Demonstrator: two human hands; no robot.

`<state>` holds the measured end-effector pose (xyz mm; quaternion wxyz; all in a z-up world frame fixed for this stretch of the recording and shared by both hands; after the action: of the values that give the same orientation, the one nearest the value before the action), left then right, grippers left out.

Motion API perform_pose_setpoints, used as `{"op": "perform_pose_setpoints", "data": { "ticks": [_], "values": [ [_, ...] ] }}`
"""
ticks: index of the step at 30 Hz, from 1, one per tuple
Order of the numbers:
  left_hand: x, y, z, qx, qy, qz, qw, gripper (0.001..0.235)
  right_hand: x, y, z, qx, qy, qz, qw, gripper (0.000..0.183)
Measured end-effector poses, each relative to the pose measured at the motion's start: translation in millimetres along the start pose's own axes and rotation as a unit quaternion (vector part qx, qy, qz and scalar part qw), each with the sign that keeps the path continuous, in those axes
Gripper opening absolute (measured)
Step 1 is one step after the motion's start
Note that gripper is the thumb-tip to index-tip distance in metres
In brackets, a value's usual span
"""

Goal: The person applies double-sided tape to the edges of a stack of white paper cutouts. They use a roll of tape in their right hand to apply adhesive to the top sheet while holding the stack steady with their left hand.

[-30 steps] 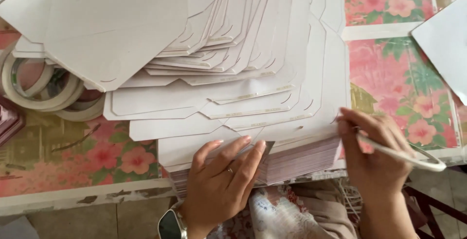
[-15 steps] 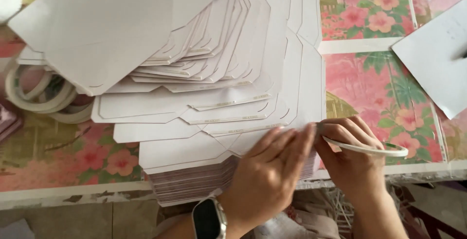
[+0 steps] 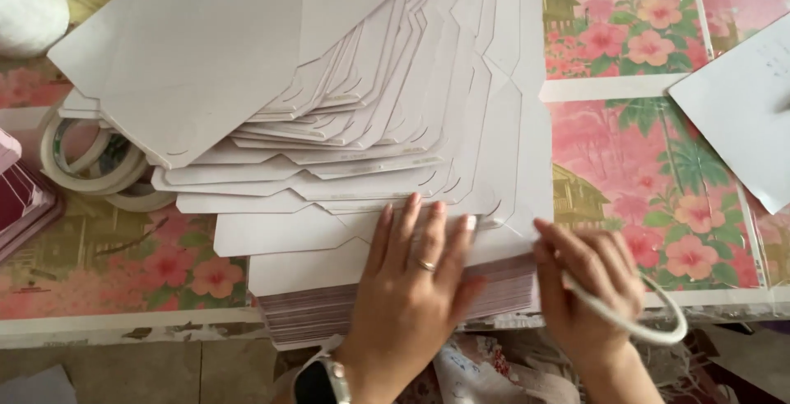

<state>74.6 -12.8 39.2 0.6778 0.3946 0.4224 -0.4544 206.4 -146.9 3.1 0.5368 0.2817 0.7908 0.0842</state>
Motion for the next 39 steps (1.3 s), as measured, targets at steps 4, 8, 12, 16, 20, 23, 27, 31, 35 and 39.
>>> {"op": "perform_pose_setpoints", "data": {
  "ticks": [4,8,12,16,20,23,27,31,35,39],
  "values": [
    [3,-1,-1,-0.023,0.149,-0.020,0.988,0.056,-6,8,-55,-0.152,0.053,-0.038,0.986,0.018],
    [-17,-19,-25,0.004,0.028,0.005,1.000,0.047,-9,7,-48,-0.037,0.093,0.006,0.995,0.013],
    [-41,-55,-59,-0.050,-0.046,0.124,0.990,0.044,-9,5,-46,0.112,0.155,0.023,0.981,0.009],
    [-50,-61,-65,-0.067,-0.068,0.106,0.990,0.047,-5,13,-56,0.086,0.174,0.004,0.981,0.011],
    [-40,-76,-79,-0.056,-0.103,0.137,0.984,0.047,-6,25,-55,0.009,0.092,-0.069,0.993,0.021],
    [-48,-81,-89,-0.084,-0.112,0.165,0.976,0.036,-4,42,-63,-0.055,-0.003,-0.151,0.987,0.025],
    [-59,-83,-94,-0.103,-0.050,0.208,0.971,0.022,-6,50,-68,-0.077,-0.068,-0.176,0.979,0.016],
    [-52,-83,-93,-0.093,-0.046,0.177,0.979,0.028,-9,46,-22,-0.182,-0.165,-0.142,0.959,0.016],
    [-26,-71,-72,-0.004,-0.129,0.110,0.985,0.064,-31,38,-28,0.006,-0.137,-0.135,0.981,0.022],
    [-29,-51,-48,0.092,-0.128,0.039,0.987,0.049,-28,41,-63,0.150,0.221,-0.116,0.957,0.017]
  ]
}}
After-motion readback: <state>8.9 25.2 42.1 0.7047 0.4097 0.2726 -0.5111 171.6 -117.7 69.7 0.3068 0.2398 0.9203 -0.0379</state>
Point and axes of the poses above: each hand's wrist, its own y-axis towards the middle knuckle, its own x-axis out of the palm, z = x × y, the point moved 2 cm from there along y, towards the middle knuckle, and after that the axes turned 15 degrees about -z, right-handed, at the moved point
